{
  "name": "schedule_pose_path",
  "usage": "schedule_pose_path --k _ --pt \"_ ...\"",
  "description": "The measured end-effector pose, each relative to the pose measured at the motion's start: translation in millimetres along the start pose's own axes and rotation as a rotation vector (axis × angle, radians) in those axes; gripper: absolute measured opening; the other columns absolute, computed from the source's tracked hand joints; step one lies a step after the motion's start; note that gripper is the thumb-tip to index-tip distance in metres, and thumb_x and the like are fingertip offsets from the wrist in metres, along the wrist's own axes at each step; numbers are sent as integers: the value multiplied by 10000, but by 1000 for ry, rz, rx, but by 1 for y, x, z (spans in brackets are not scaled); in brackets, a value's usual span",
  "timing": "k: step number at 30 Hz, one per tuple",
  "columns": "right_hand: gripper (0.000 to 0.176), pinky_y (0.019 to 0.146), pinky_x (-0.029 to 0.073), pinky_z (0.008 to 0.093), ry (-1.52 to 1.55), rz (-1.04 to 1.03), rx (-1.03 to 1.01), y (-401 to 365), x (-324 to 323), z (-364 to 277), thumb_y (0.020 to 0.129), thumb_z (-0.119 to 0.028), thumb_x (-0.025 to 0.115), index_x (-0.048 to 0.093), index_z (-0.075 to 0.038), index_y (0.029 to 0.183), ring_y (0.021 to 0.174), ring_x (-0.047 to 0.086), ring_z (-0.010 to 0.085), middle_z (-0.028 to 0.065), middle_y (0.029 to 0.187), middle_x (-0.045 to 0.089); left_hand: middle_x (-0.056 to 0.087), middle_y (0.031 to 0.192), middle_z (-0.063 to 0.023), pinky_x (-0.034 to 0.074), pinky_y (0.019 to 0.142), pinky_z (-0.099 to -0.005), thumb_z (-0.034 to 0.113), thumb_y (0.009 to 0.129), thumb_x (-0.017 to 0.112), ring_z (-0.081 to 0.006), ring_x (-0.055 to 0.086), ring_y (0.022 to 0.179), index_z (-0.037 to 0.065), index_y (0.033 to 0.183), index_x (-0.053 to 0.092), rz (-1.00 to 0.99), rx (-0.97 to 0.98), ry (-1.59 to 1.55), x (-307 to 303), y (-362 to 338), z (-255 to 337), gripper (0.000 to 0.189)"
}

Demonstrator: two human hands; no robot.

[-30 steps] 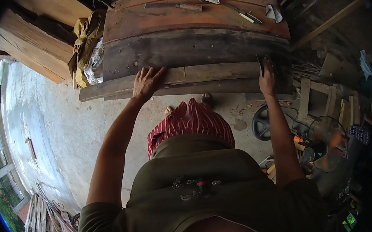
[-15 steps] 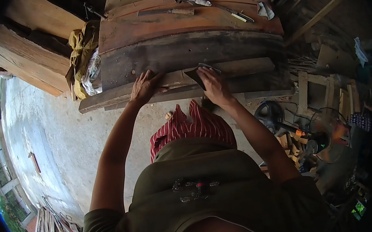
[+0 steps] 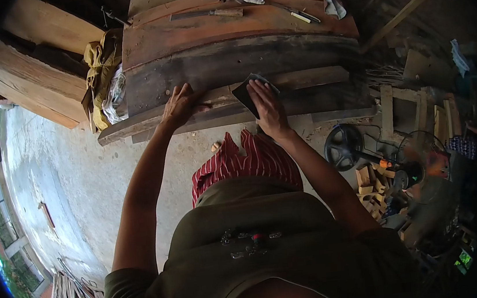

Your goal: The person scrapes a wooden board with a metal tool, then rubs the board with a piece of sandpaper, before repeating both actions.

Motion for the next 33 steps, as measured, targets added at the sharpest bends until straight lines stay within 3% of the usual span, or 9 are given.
schedule_pose_path --k 2,7,10,15,18,23,27,31,33 --pt "625 1178 289 459 -75 -52 -103 -2 -7 5 798 86 572 458 25 1410 1395 388 324 179 1488 428 532 1062 -79 446 928 -429 593 776 663 -300 488 1070 287 1294 637 -16 0 11 -1 4 -2 602" --pt "643 1169 297 473 -282 280 234 -22 -73 153 825 19 643 426 13 1431 1402 368 335 165 1516 392 563 986 -51 409 938 -419 508 892 593 -287 515 1059 245 1181 683 39 -41 46 -6 5 -9 401" --pt "662 1174 294 469 -326 323 362 -8 -53 131 819 0 658 414 15 1435 1409 359 329 166 1521 382 600 1049 -55 381 968 -436 506 935 531 -284 539 1080 191 1106 676 91 -55 32 -5 10 -9 387" --pt "534 1166 333 432 -43 73 -62 27 26 -28 864 11 575 480 17 1389 1393 397 313 160 1479 445 623 1093 -101 322 1029 -468 549 954 473 -304 538 1128 112 1092 637 158 -135 118 2 12 -19 487" --pt "492 1152 357 425 -53 1 -171 26 14 -17 880 15 534 511 3 1371 1377 422 311 156 1457 475 620 1117 -79 318 1036 -447 493 957 502 -290 538 1134 165 1129 640 140 -157 181 3 13 -21 396" --pt "734 1190 278 455 -261 173 248 -13 -73 152 773 79 658 385 7 1450 1430 332 311 154 1532 369 615 1113 -81 304 1050 -449 495 957 498 -292 533 1132 165 1131 639 152 -172 162 -2 10 -16 399" --pt "751 1197 258 455 -307 273 392 -7 -57 133 766 64 674 368 36 1451 1436 315 331 178 1534 357 602 1120 -80 295 1056 -451 501 956 493 -289 525 1126 166 1134 636 201 -145 180 -2 11 -16 405" --pt "649 1184 293 442 -24 66 -18 14 10 2 800 105 560 423 26 1429 1426 344 318 175 1522 378 587 1127 -82 280 1067 -461 501 962 483 -285 514 1139 170 1142 635 160 -159 185 -3 12 -14 407" --pt "618 1180 306 433 -74 5 -87 11 8 3 820 93 545 434 18 1423 1415 365 310 165 1514 394 585 1133 -81 278 1070 -462 499 962 483 -286 514 1142 169 1144 634 148 -156 177 -3 12 -15 406"
Point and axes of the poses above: each hand's wrist, its own y-axis towards the middle knuckle, its own x-axis out of the palm, z = x × y, the point moved 9 cm from there along y, towards the middle knuckle
